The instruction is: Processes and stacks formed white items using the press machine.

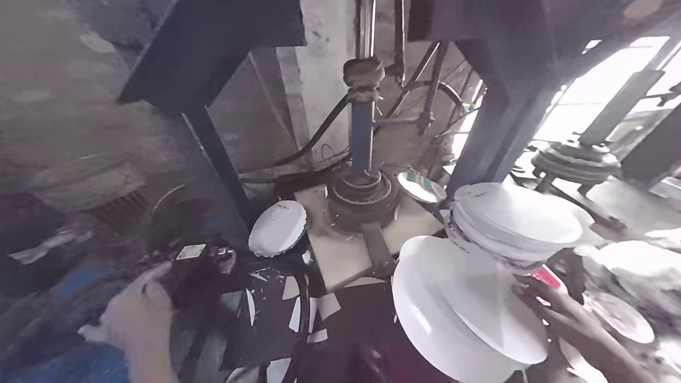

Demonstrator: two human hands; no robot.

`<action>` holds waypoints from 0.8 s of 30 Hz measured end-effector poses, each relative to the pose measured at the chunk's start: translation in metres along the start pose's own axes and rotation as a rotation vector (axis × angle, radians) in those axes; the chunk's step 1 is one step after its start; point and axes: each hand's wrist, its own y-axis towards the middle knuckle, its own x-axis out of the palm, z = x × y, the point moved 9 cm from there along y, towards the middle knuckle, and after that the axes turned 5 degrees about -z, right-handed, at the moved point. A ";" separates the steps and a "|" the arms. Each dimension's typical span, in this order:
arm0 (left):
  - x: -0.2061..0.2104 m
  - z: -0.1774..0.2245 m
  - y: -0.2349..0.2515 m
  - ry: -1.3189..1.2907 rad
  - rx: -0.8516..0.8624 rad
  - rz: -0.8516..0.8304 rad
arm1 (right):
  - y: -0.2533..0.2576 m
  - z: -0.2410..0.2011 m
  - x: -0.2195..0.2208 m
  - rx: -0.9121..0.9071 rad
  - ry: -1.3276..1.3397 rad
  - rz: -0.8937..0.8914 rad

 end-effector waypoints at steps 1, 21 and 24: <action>-0.006 -0.011 -0.017 -0.061 0.024 0.087 | 0.000 0.000 -0.001 -0.002 0.004 0.002; 0.021 0.096 0.065 0.118 -0.170 -0.154 | -0.019 -0.013 0.000 0.215 0.079 -0.052; 0.088 0.046 0.109 0.350 -0.204 -0.284 | -0.007 0.008 -0.006 0.128 0.139 -0.023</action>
